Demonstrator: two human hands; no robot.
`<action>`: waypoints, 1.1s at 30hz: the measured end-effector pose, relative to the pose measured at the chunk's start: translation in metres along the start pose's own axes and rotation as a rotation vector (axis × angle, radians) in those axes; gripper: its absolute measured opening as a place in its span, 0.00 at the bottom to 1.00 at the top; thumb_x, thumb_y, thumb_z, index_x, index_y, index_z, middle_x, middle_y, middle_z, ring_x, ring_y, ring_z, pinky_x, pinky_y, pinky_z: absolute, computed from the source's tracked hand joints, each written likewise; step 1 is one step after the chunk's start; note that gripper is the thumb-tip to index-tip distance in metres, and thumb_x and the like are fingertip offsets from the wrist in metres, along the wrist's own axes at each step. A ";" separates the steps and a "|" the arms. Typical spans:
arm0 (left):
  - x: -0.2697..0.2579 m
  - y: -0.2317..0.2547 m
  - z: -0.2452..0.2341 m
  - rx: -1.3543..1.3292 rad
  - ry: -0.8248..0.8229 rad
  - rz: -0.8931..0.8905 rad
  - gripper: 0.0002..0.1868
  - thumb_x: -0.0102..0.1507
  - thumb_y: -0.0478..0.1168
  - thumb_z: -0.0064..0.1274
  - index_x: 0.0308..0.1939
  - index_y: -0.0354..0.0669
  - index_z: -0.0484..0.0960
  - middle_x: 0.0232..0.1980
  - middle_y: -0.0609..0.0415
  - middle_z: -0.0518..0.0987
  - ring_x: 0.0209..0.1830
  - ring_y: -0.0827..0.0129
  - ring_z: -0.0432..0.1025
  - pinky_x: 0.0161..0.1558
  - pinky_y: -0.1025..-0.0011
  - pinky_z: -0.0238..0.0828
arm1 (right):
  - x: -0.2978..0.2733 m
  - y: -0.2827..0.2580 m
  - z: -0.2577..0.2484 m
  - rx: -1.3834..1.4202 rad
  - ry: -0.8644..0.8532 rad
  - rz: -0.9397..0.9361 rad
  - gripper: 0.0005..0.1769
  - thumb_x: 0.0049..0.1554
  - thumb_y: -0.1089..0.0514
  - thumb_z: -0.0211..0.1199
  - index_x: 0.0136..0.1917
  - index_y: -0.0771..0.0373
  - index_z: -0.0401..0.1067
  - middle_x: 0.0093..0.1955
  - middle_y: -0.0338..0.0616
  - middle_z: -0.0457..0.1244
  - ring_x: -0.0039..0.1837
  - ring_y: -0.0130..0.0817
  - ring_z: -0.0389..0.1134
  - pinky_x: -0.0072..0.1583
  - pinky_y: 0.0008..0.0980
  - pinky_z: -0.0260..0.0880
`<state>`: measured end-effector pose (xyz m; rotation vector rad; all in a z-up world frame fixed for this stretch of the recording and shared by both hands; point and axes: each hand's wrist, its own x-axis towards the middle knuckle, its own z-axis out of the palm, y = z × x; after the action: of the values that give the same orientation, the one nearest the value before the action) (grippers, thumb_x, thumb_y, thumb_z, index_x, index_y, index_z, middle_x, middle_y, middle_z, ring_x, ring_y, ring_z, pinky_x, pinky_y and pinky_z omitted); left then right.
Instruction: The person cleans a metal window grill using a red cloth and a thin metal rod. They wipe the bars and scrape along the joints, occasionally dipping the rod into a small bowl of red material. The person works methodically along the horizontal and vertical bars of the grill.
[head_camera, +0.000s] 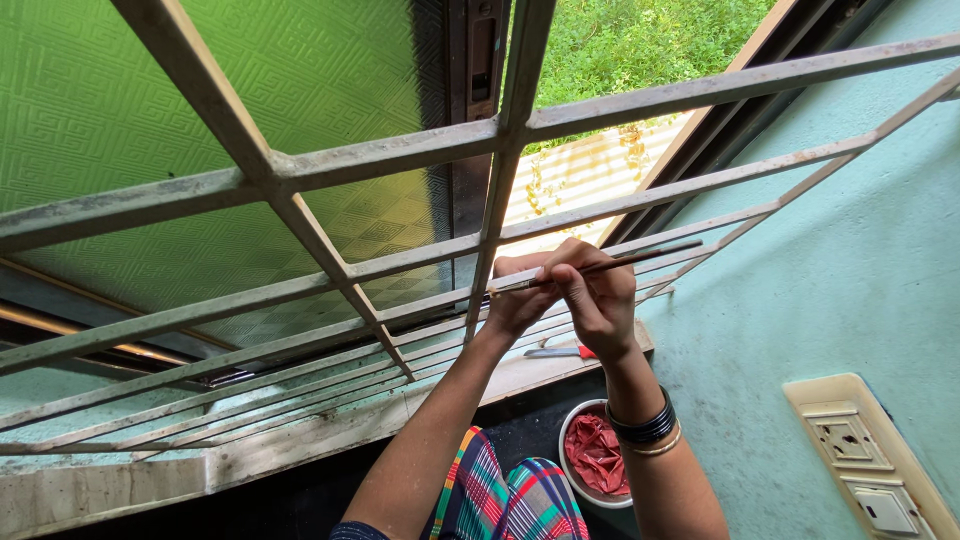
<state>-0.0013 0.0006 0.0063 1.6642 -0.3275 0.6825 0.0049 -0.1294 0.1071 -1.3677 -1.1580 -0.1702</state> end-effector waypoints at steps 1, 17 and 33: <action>0.002 0.003 -0.001 -0.016 -0.001 0.012 0.11 0.67 0.44 0.61 0.36 0.40 0.84 0.31 0.55 0.82 0.30 0.73 0.78 0.30 0.74 0.76 | 0.001 0.000 0.000 0.003 0.044 0.016 0.11 0.70 0.61 0.54 0.48 0.69 0.71 0.43 0.47 0.68 0.42 0.27 0.68 0.46 0.24 0.68; 0.012 0.004 0.009 -0.017 0.009 0.128 0.12 0.67 0.44 0.60 0.51 0.42 0.87 0.41 0.51 0.87 0.38 0.72 0.84 0.38 0.76 0.85 | 0.016 -0.035 -0.021 -0.401 -0.015 -0.068 0.07 0.65 0.64 0.59 0.45 0.68 0.73 0.39 0.47 0.67 0.41 0.34 0.70 0.44 0.29 0.68; 0.023 0.035 0.021 0.092 0.047 0.100 0.10 0.66 0.42 0.62 0.49 0.43 0.88 0.44 0.50 0.87 0.39 0.71 0.84 0.42 0.75 0.85 | -0.001 -0.035 -0.091 -0.604 0.151 -0.017 0.09 0.67 0.63 0.59 0.45 0.67 0.74 0.38 0.45 0.68 0.40 0.31 0.72 0.43 0.29 0.69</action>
<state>0.0026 -0.0233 0.0461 1.7247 -0.3521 0.8204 0.0291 -0.2142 0.1492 -1.8324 -1.0292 -0.6661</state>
